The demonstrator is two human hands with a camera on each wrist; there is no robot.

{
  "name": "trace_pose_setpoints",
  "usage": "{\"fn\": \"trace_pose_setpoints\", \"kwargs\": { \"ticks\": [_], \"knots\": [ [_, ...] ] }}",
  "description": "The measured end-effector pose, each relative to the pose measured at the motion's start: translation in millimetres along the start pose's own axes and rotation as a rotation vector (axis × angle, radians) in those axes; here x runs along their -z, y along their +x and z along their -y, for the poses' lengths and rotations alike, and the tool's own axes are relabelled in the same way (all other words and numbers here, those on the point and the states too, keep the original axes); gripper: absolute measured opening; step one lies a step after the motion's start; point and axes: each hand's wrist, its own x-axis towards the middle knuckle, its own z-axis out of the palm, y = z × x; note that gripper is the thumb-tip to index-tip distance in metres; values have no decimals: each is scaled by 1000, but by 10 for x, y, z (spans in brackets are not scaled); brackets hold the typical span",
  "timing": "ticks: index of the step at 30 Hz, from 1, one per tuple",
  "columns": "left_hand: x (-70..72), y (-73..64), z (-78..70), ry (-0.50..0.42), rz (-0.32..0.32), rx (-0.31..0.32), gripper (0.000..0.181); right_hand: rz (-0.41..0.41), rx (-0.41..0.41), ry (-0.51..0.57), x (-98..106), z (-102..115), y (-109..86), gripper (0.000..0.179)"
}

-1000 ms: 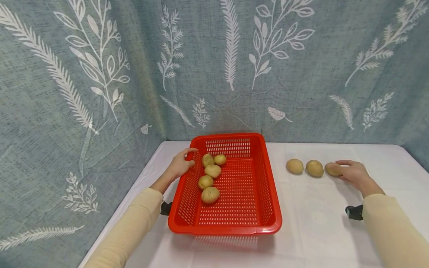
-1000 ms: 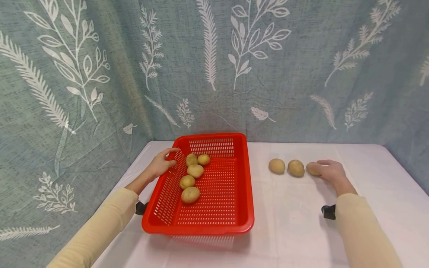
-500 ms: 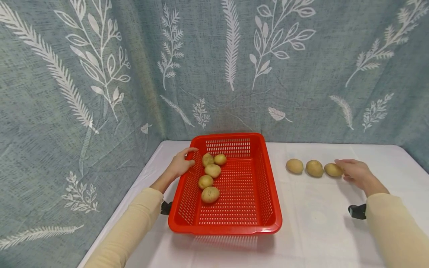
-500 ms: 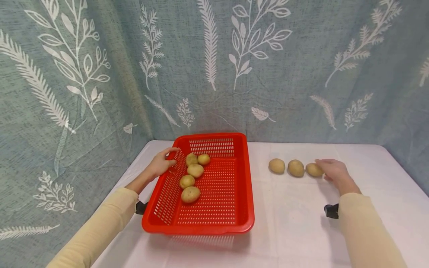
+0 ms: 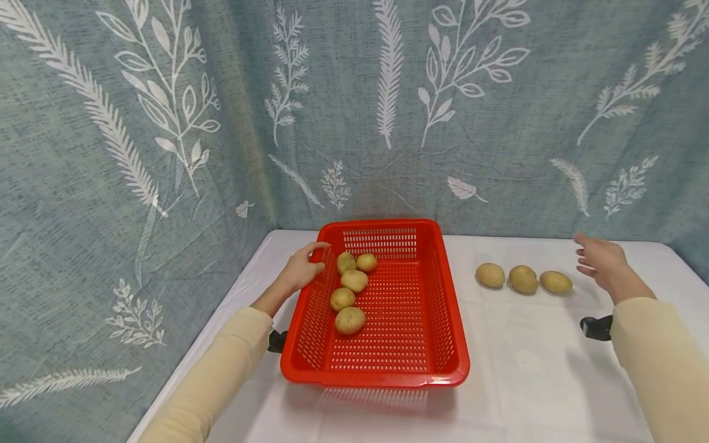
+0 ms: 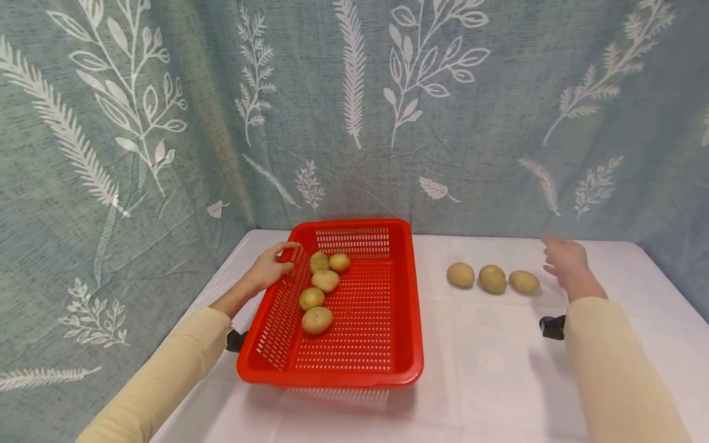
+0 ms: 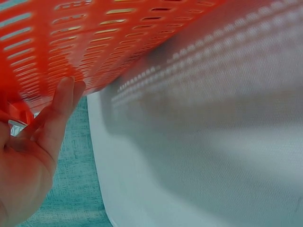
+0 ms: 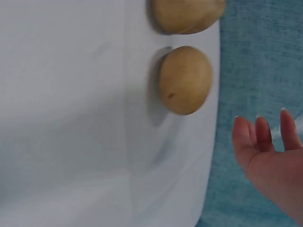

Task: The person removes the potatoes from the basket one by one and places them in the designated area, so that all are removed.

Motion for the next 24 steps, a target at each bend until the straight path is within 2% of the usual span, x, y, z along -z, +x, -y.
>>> {"fn": "trace_pose_setpoints", "kwargs": {
  "ticks": [7, 10, 15, 18, 24],
  "knots": [
    [-2, 19, 29, -9, 5, 1, 49, 68, 83, -18, -118, 316, 15, 66],
    [3, 24, 36, -8, 4, 3, 50, 106, 107, 15, -192, 443, 13, 66],
    [16, 20, 20, 7, 1, 17, 50, 180, 64, 165, -362, 664, -5, 70],
    [17, 18, 9, 18, 3, 26, 50, 188, 29, 241, -482, 784, -16, 72],
    [3, 18, -9, 36, 7, 31, 50, 193, -5, 277, -712, 970, -61, 73]
  ]
}}
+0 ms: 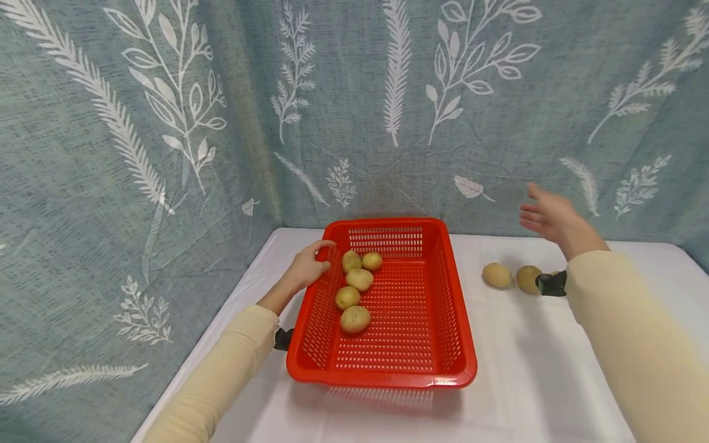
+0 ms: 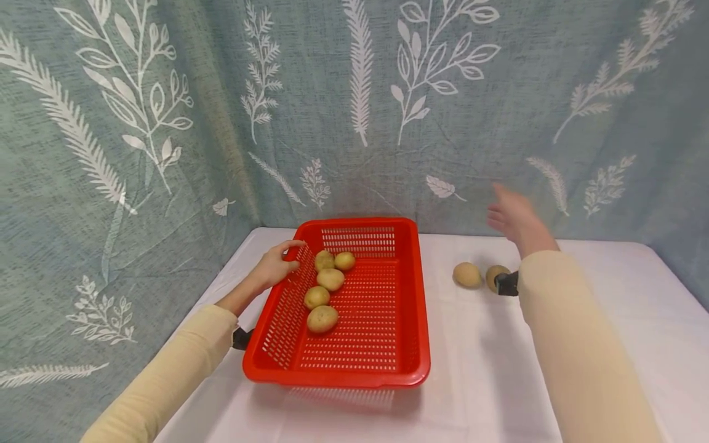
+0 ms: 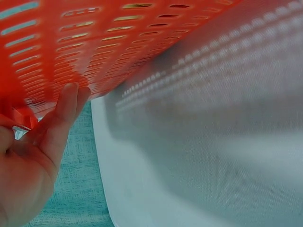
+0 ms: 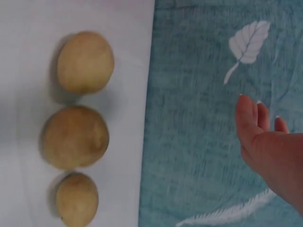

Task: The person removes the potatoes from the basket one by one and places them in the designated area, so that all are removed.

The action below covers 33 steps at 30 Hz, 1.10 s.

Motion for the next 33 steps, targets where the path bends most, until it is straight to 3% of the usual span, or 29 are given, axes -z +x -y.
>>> {"fn": "trace_pose_setpoints", "kwargs": {
  "ticks": [8, 21, 33],
  "knots": [
    [-8, 3, -3, 11, -8, 0, 50, 24, 1, 32, -349, 67, 2, 70],
    [-2, -14, -21, 8, -8, 12, 50, 167, -4, 90, -923, 46, 23, 62],
    [-9, -4, 2, -25, -1, 17, 50, 168, -24, 132, -1310, -95, 44, 61]
  ]
}}
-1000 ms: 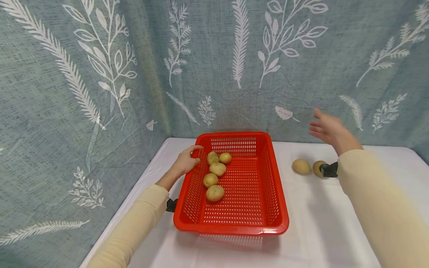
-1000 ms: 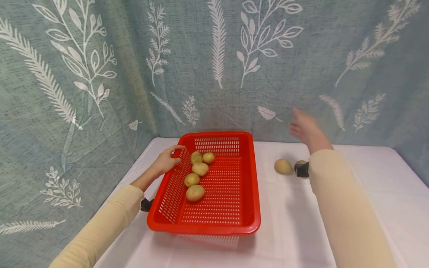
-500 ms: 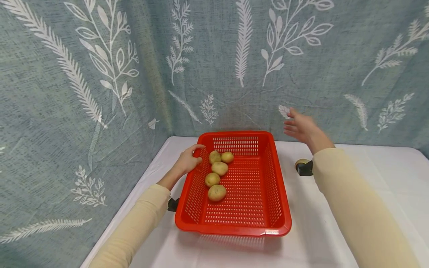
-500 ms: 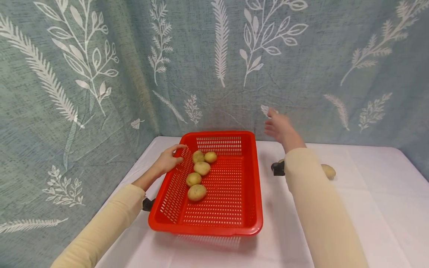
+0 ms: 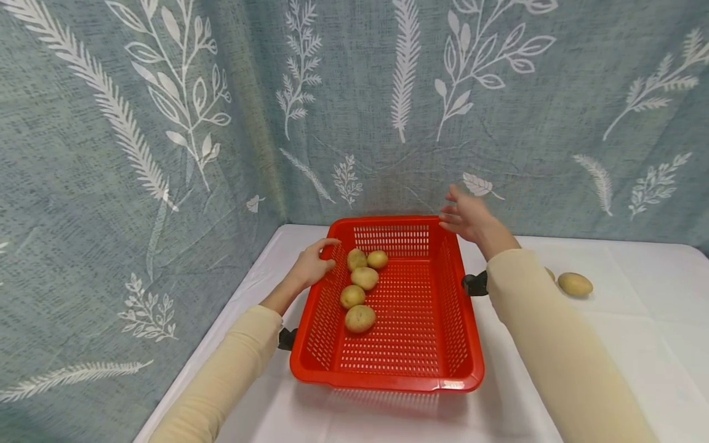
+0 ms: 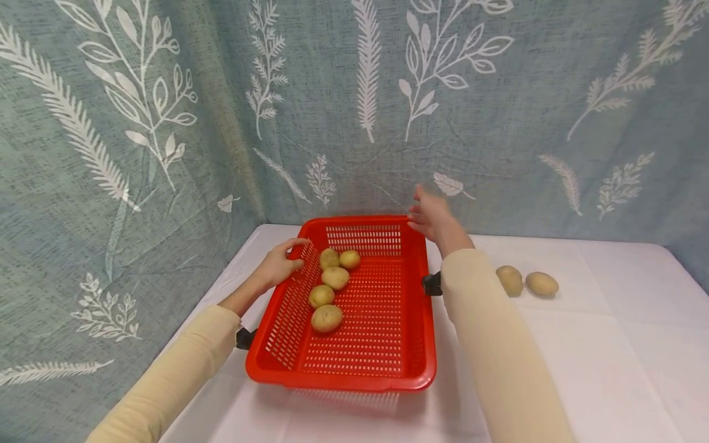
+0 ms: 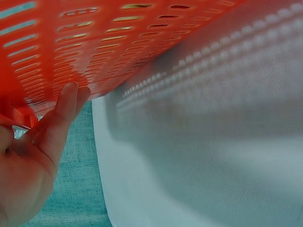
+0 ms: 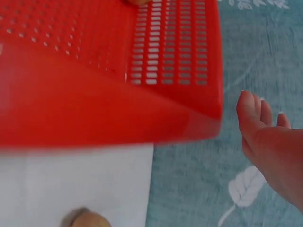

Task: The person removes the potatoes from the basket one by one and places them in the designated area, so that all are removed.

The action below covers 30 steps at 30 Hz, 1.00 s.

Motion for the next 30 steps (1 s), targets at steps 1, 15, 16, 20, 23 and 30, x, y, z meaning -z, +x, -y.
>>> {"fn": "trace_pose_setpoints", "kwargs": {
  "ticks": [1, 15, 16, 20, 23, 30],
  "knots": [
    [2, 0, -1, -4, 0, 2, 50, 8, -1, 3, -23, -10, 1, 60],
    [-12, 32, 21, -27, -7, -3, 50, 72, -61, 123, -319, -237, 101, 58],
    [-12, 36, 25, -24, -8, -2, 50, 73, -68, 138, -342, -262, 114, 58],
    [-10, 33, 25, -18, -15, 0, 50, 86, -91, 180, -432, -357, 160, 58],
    [-8, 23, 23, -11, -24, -5, 51, 87, -103, 200, -493, -430, 176, 58],
    [-10, 22, 37, -17, -24, -13, 50, 72, -132, 285, -621, -610, 222, 57]
  ]
}}
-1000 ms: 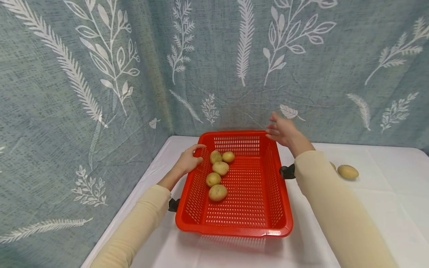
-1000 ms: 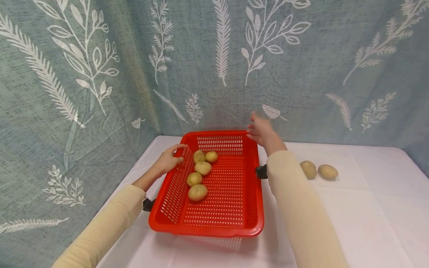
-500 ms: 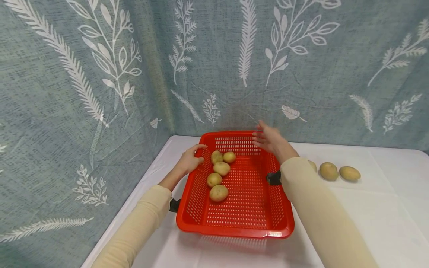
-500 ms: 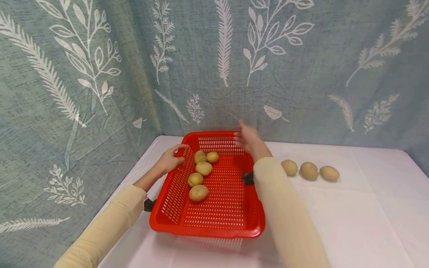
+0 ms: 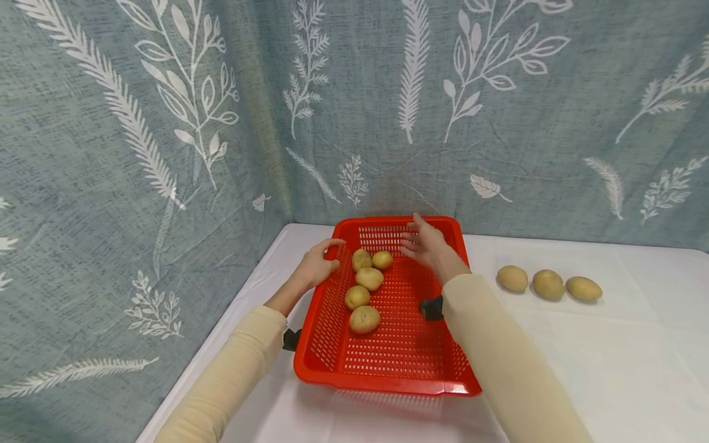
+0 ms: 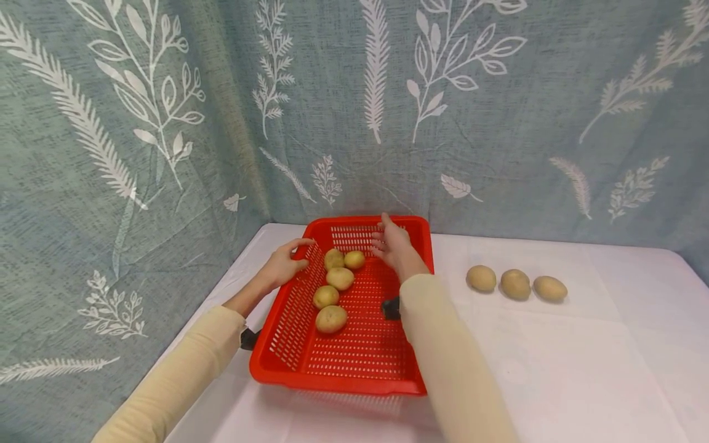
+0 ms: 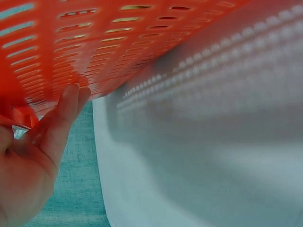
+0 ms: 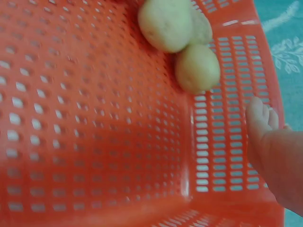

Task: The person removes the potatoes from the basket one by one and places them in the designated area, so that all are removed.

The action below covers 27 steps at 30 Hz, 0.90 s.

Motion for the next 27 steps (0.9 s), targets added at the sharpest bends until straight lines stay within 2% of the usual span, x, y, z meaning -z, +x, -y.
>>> {"fn": "trace_pose_setpoints", "kwargs": {
  "ticks": [9, 13, 17, 18, 21, 24, 25, 27],
  "knots": [
    [7, -6, -1, 5, 6, 1, 51, -27, -28, 49, -38, -197, 67, 55],
    [4, -3, -10, 11, 11, 1, 52, -50, -23, 32, -53, -271, 120, 54],
    [3, 1, -29, 10, 7, 1, 52, -88, -6, -14, 3, -377, 304, 52],
    [4, 2, -31, 9, 7, -3, 52, -67, 10, -15, 85, -441, 468, 51],
    [6, 4, -31, 10, 4, -9, 52, -86, 10, -63, 122, -513, 558, 51],
    [5, 2, -26, 15, 1, 0, 51, -99, -5, -118, 75, -544, 526, 53],
    [4, 0, -26, 14, 1, 7, 51, -133, -26, -138, -11, -511, 372, 54],
    [1, -2, -29, 15, 4, 16, 51, -129, -33, -153, -60, -501, 282, 54]
  ]
}}
